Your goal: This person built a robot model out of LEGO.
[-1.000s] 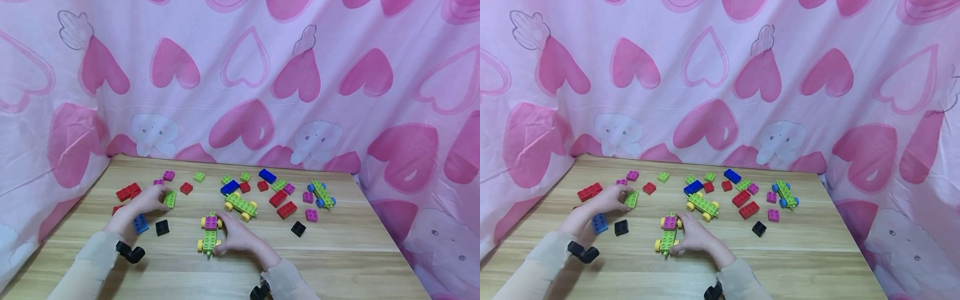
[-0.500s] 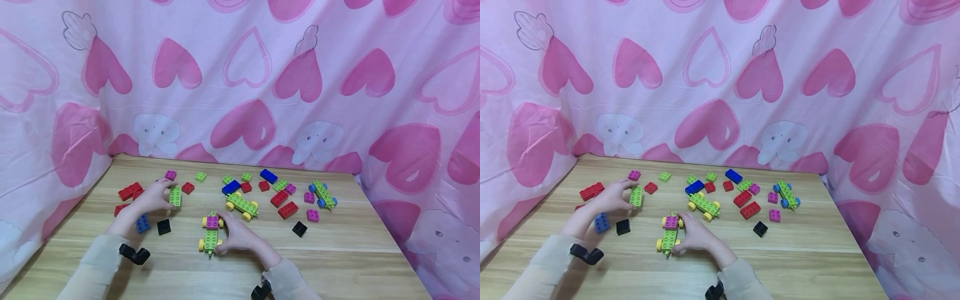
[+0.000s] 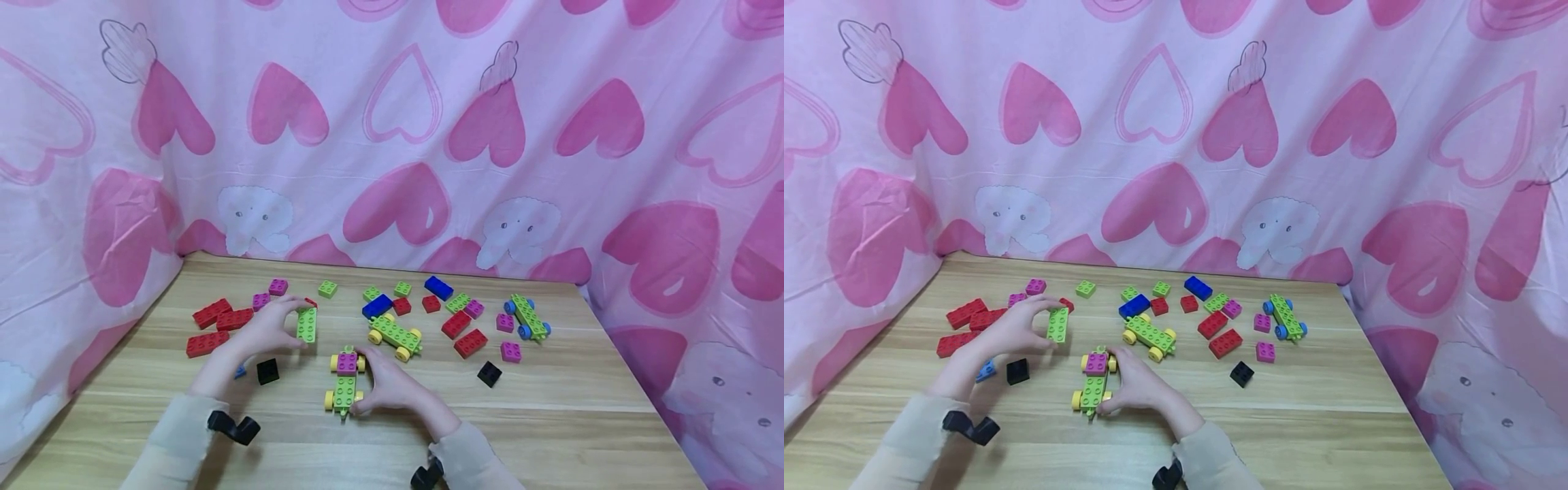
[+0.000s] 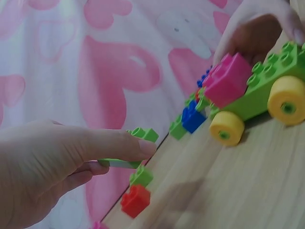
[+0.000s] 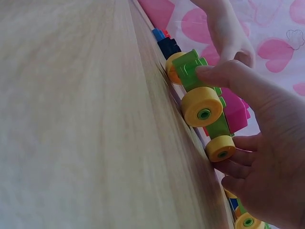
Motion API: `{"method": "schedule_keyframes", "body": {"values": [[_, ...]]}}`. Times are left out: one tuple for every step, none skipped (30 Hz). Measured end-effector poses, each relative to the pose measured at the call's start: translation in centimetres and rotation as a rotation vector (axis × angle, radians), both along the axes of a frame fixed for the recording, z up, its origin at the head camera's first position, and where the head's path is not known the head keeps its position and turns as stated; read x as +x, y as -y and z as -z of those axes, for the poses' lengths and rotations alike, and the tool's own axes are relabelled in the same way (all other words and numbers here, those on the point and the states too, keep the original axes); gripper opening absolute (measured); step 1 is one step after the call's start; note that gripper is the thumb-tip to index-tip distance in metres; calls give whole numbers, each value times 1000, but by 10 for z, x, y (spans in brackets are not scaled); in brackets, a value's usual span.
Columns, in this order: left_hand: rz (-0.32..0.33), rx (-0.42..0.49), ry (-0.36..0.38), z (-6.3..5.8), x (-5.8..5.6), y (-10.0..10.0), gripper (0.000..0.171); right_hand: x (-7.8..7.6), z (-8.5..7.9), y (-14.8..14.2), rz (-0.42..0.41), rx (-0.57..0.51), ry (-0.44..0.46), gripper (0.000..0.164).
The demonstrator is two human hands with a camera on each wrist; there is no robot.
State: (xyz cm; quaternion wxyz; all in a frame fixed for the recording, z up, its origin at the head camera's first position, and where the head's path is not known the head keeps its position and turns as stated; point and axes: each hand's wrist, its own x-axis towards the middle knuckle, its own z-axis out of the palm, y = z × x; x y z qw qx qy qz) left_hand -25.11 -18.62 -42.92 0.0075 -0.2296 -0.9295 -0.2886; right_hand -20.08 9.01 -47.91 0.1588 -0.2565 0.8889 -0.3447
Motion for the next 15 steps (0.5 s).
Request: {"method": "schedule_keyframes", "body": {"values": [[6,5,2,0,1,-2,70,0,0,0,-1,-5,1,105],[16,6,2,0,2,-5,70,0,0,0,-3,-9,1,105],[25,11,4,0,4,-7,70,0,0,0,-5,-8,0,105],[36,12,2,0,5,-9,71,1,0,0,-6,-11,-1,105],[41,14,7,0,6,-12,71,1,0,0,-9,-12,-5,105],[51,12,2,0,7,-14,71,1,0,-1,-11,-13,-7,105],[56,14,3,0,8,-16,71,1,0,-1,-12,-12,-8,105],[59,14,7,0,9,-18,72,1,0,-1,-13,-12,-7,105],[61,16,12,0,11,-20,73,0,0,-1,-15,-12,-8,105],[66,16,14,-1,12,-22,73,0,0,-1,-15,-16,-8,105],[67,21,18,-1,14,-24,74,0,0,-1,-16,-16,-9,105],[75,25,15,-1,15,-25,74,-1,0,-1,-16,-16,-8,105],[81,33,17,-1,16,-27,74,-1,0,-1,-16,-16,-6,105],[90,39,16,-1,17,-29,74,-1,0,-1,-17,-18,-7,105],[100,45,12,-1,18,-30,73,-1,0,-2,-18,-17,-10,105]]}}
